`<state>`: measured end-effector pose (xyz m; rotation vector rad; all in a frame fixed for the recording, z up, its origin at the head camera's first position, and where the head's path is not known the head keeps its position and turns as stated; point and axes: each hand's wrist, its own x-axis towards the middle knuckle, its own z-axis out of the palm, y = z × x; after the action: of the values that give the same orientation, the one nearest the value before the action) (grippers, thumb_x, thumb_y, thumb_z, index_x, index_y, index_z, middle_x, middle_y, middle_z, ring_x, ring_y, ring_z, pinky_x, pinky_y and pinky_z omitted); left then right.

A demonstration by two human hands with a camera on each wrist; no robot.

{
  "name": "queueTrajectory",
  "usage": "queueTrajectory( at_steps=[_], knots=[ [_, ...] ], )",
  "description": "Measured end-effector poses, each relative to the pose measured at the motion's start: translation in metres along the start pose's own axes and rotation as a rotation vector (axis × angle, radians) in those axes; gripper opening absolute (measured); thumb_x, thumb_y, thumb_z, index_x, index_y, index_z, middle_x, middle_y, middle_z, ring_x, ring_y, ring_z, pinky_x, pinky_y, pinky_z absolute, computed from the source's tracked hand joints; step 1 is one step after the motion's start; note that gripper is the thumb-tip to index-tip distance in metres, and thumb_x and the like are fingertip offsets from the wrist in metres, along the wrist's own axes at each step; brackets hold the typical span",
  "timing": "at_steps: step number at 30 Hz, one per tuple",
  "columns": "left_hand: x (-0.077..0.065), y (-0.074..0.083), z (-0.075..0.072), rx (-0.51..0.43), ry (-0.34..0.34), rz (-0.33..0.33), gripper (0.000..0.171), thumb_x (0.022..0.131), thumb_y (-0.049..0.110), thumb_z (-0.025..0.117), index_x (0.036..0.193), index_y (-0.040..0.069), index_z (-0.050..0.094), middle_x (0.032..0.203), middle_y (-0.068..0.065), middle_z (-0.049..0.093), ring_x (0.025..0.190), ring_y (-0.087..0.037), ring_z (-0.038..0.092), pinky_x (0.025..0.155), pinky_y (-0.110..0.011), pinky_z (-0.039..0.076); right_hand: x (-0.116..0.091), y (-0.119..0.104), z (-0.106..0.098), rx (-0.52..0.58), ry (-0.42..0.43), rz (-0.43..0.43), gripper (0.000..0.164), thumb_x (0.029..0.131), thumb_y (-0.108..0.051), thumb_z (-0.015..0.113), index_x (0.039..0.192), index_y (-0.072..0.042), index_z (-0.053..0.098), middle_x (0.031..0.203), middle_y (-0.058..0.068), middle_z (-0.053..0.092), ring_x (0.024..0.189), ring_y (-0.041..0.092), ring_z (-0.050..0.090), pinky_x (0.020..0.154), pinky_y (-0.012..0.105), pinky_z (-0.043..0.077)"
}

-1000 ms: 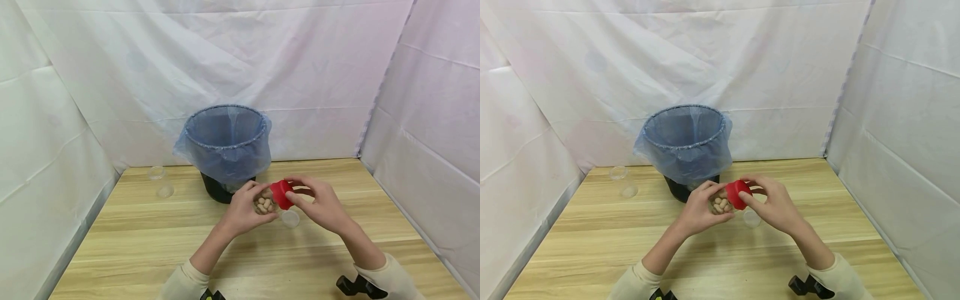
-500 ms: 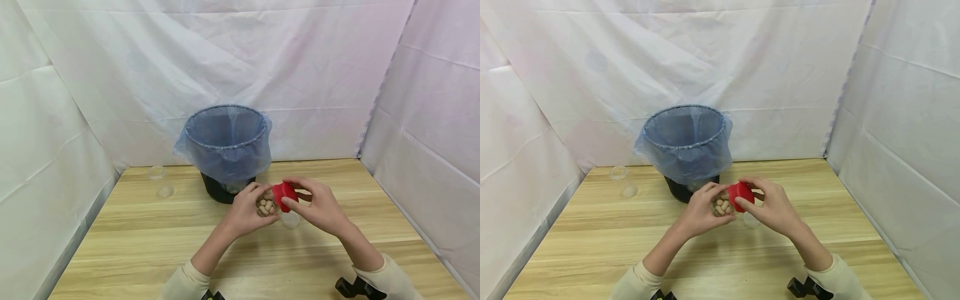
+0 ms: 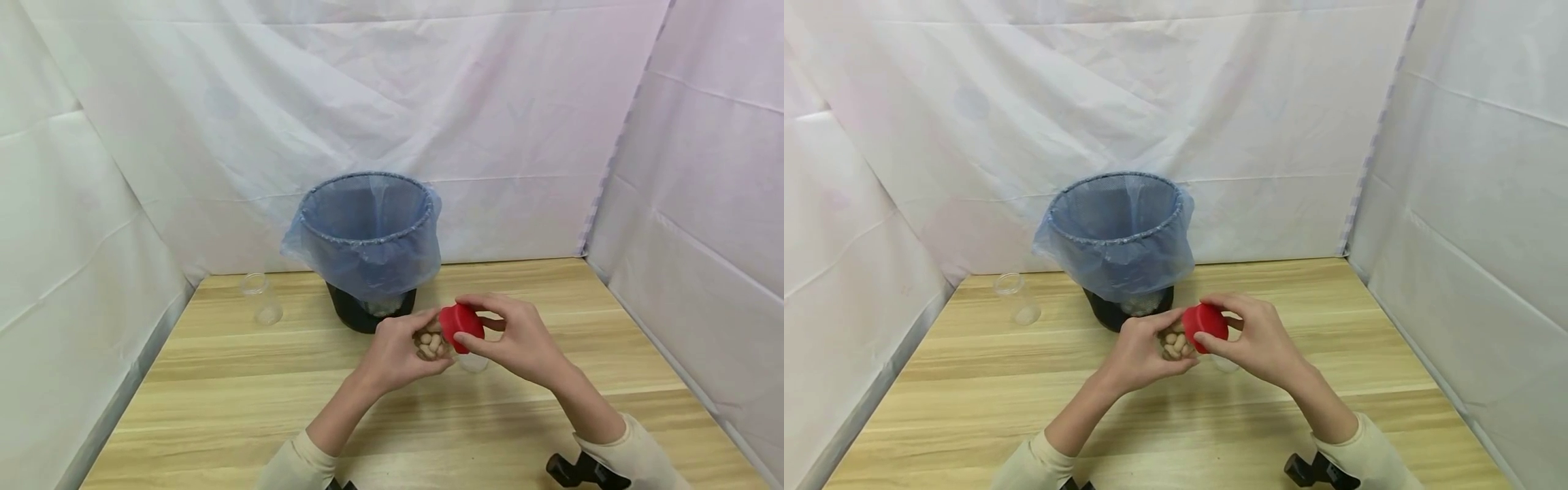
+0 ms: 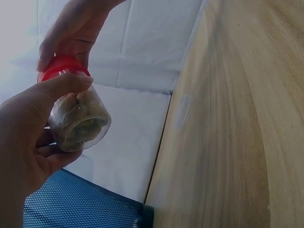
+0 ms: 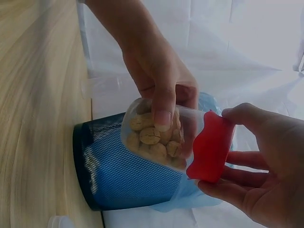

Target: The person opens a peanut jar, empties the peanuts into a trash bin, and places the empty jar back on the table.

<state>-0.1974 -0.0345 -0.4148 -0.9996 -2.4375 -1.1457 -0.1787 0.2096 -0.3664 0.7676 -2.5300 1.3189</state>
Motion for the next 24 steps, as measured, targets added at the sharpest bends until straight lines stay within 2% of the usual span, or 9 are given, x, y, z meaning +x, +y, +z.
queueTrajectory(
  at_steps=[7, 12, 16, 20, 24],
  knots=[
    [-0.0010, -0.0012, 0.0018, -0.035, 0.009, 0.006, 0.071, 0.080, 0.032, 0.096, 0.142, 0.009, 0.071, 0.124, 0.000, 0.081, 0.099, -0.008, 0.077, 0.086, -0.018, 0.061, 0.0000, 0.0015, -0.0026, -0.017, -0.020, -0.050, 0.053, 0.085, -0.013, 0.094, 0.134, -0.009, 0.075, 0.133, 0.006, 0.076, 0.113, 0.022, 0.077, 0.087, 0.033, 0.066],
    [-0.0012, -0.0018, 0.0023, -0.067, -0.014, -0.020, 0.072, 0.079, 0.033, 0.097, 0.142, 0.010, 0.072, 0.118, 0.000, 0.083, 0.092, -0.006, 0.076, 0.080, -0.015, 0.059, -0.0005, 0.0033, -0.0060, -0.041, -0.064, -0.112, 0.054, 0.084, -0.013, 0.094, 0.135, -0.014, 0.075, 0.135, 0.003, 0.075, 0.116, 0.021, 0.075, 0.092, 0.035, 0.065],
    [-0.0007, -0.0009, 0.0019, -0.067, -0.020, -0.027, 0.073, 0.079, 0.034, 0.097, 0.142, 0.009, 0.072, 0.117, 0.001, 0.083, 0.092, -0.006, 0.076, 0.080, -0.016, 0.060, 0.0004, 0.0049, -0.0070, -0.039, -0.083, -0.143, 0.053, 0.087, -0.014, 0.092, 0.137, -0.017, 0.073, 0.135, 0.001, 0.074, 0.115, 0.019, 0.074, 0.094, 0.037, 0.064],
    [0.0000, 0.0001, 0.0017, -0.049, -0.010, -0.023, 0.074, 0.078, 0.032, 0.098, 0.143, 0.008, 0.071, 0.120, 0.000, 0.082, 0.096, -0.008, 0.077, 0.084, -0.019, 0.061, 0.0010, 0.0045, -0.0063, -0.039, -0.069, -0.130, 0.051, 0.090, -0.016, 0.090, 0.137, -0.019, 0.072, 0.134, 0.000, 0.074, 0.115, 0.018, 0.073, 0.094, 0.037, 0.065],
    [0.0005, 0.0009, 0.0016, -0.010, 0.012, -0.003, 0.075, 0.078, 0.031, 0.099, 0.143, 0.007, 0.070, 0.124, -0.002, 0.081, 0.101, -0.011, 0.078, 0.088, -0.023, 0.063, 0.0006, 0.0016, -0.0055, -0.066, -0.038, -0.080, 0.051, 0.091, -0.022, 0.090, 0.138, -0.017, 0.072, 0.135, 0.003, 0.074, 0.113, 0.018, 0.074, 0.090, 0.037, 0.066]
  ],
)
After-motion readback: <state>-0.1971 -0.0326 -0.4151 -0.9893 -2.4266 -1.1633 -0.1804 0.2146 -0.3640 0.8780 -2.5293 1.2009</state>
